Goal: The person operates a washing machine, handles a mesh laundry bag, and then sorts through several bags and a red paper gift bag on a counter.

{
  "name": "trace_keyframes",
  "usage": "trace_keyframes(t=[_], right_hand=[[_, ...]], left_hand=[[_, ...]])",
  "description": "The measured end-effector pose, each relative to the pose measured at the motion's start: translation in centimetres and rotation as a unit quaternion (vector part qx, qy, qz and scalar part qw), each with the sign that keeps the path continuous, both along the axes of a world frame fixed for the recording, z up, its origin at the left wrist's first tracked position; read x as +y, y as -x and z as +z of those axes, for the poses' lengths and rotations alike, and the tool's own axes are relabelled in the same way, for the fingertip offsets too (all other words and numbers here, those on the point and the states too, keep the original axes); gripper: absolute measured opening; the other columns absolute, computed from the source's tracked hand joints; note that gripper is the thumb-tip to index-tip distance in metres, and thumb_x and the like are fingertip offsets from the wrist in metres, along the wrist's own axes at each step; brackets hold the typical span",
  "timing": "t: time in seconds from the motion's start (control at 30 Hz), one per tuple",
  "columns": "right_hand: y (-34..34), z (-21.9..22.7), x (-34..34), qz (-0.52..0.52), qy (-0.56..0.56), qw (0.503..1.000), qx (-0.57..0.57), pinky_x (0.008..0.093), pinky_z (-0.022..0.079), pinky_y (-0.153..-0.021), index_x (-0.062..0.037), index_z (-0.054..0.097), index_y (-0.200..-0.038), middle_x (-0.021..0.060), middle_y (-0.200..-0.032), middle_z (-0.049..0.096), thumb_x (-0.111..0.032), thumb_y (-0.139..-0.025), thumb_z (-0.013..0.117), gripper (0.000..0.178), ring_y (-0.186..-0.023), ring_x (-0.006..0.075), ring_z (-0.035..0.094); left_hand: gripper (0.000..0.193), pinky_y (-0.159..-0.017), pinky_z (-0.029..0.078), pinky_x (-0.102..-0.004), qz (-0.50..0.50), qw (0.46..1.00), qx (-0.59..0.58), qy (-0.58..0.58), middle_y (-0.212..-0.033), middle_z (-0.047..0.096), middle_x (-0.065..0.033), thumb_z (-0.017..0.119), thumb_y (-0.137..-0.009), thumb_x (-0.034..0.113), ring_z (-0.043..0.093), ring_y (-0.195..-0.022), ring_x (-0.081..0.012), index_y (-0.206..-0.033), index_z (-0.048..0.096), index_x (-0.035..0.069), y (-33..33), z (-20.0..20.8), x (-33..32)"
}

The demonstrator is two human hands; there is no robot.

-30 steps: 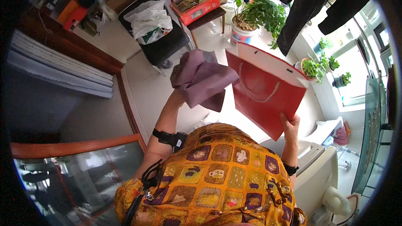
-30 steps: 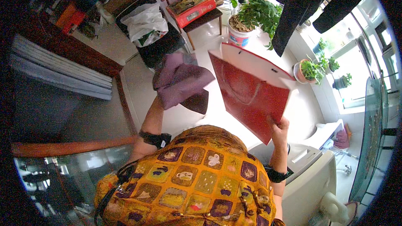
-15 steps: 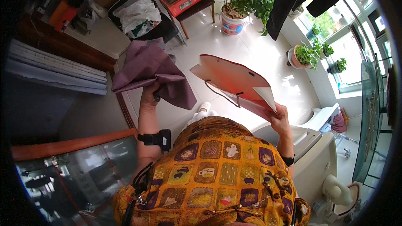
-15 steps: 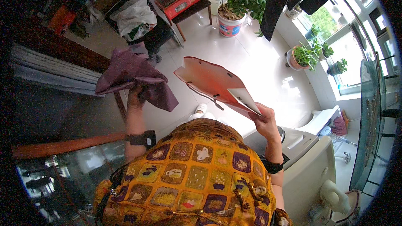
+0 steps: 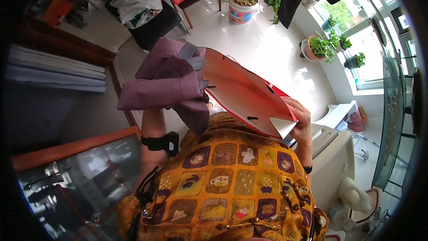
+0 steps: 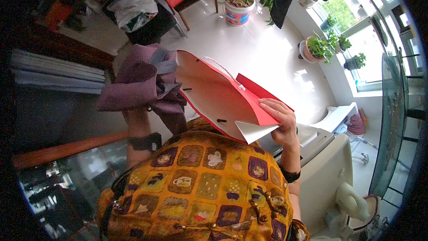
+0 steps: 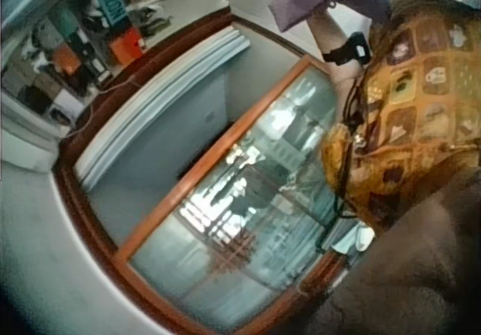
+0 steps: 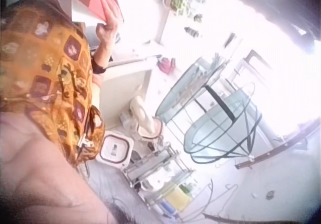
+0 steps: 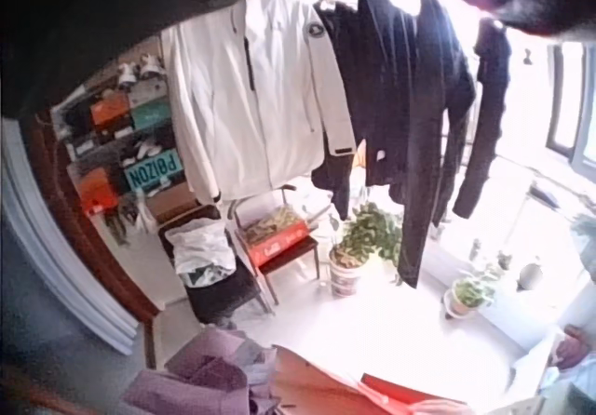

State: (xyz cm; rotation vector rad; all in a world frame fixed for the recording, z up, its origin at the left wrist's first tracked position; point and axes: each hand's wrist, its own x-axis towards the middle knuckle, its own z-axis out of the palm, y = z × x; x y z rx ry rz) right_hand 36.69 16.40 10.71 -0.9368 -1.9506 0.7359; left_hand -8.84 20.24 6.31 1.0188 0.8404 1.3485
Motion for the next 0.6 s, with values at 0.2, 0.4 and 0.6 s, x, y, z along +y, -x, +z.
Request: trace_keyframes(t=[0.2,0.4,0.6], right_hand=[[-1.2,-0.4,-0.7,-0.047,0.057,0.997,-0.024,0.0392,0.044,-0.097,-0.0025,0.055,-0.128,0.017,-0.122,0.061,-0.016,-0.07,0.073,0.063,-0.115,0.0327,0.058],[0.0,-2.3,-1.0,-0.055,0.181,0.974,0.128,0.0374,0.043,-0.097,-0.0022,0.051,-0.132,0.0152,-0.124,0.061,-0.019,-0.069,0.079,0.072,-0.117,0.0278,0.056],[-1.4,-5.1,-1.6,-0.037,0.129,0.982,0.134,0.031,0.05,-0.085,-0.0015,0.064,-0.115,0.0132,-0.106,0.069,-0.007,-0.074,0.074,0.042,-0.096,0.0205,0.066]], left_hand=[[0.067,-0.1,0.045,-0.0398,-0.124,0.991,-0.013,-0.051,-0.13,0.053,-0.009,0.078,-0.076,0.021,0.054,-0.116,-0.0264,-0.133,0.045,0.008,-4.9,5.2,-5.2],[0.07,-0.1,0.045,-0.0406,-0.21,0.971,-0.078,-0.084,-0.131,0.051,-0.01,0.077,-0.076,0.021,0.053,-0.117,-0.0276,-0.135,0.043,0.007,-6.9,8.3,-7.0],[0.072,-0.1,0.045,-0.0413,-0.259,0.931,-0.256,-0.024,-0.133,0.05,-0.0109,0.077,-0.077,0.022,0.052,-0.119,-0.0288,-0.137,0.041,0.007,-7.3,10.0,-3.5]])
